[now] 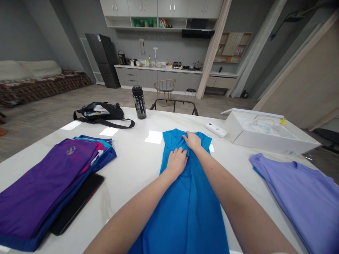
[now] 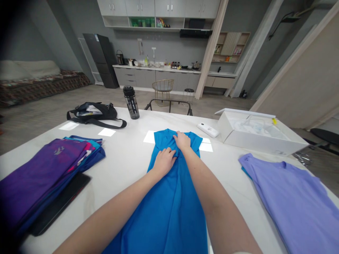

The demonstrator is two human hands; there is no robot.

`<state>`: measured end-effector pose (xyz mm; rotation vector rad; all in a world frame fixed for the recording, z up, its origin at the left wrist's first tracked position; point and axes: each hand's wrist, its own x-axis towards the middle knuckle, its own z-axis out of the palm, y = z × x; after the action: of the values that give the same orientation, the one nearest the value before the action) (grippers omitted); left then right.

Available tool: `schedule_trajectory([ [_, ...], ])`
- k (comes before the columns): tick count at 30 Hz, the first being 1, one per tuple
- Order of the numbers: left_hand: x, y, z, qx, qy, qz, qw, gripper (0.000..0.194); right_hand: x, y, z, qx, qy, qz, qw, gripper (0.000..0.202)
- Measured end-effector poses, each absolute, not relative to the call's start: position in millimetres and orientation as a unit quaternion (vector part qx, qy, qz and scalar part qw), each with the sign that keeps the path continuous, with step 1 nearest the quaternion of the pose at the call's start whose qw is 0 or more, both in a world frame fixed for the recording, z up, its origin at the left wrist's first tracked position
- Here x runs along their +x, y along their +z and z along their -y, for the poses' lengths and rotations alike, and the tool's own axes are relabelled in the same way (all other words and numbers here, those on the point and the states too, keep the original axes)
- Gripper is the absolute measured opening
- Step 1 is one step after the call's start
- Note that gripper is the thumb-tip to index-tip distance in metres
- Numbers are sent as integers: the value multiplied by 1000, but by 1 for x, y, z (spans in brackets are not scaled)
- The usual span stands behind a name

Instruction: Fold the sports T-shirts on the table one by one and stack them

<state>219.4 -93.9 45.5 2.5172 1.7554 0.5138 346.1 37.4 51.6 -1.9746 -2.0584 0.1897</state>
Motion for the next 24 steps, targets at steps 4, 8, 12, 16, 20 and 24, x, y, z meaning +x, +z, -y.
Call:
schedule_trajectory([
  [4, 212, 49, 122, 818, 157, -553, 14, 35, 346, 49, -12, -695, 1, 695, 183, 45],
  [8, 208, 56, 154, 829, 143, -540, 36, 45, 342, 55, 29, -672, 13, 719, 179, 41],
  [12, 195, 61, 196, 829, 147, -538, 33, 47, 332, 58, 86, -612, 37, 766, 193, 33],
  [16, 167, 65, 250, 770, 150, -620, 14, 52, 321, 62, 146, -569, 87, 789, 216, 29],
  [20, 134, 67, 302, 708, 108, -697, 39, 56, 311, 65, 191, -551, 201, 780, 219, 28],
  [24, 109, 65, 342, 674, 84, -733, 46, 48, 295, 65, 226, -552, 393, 681, 277, 26],
])
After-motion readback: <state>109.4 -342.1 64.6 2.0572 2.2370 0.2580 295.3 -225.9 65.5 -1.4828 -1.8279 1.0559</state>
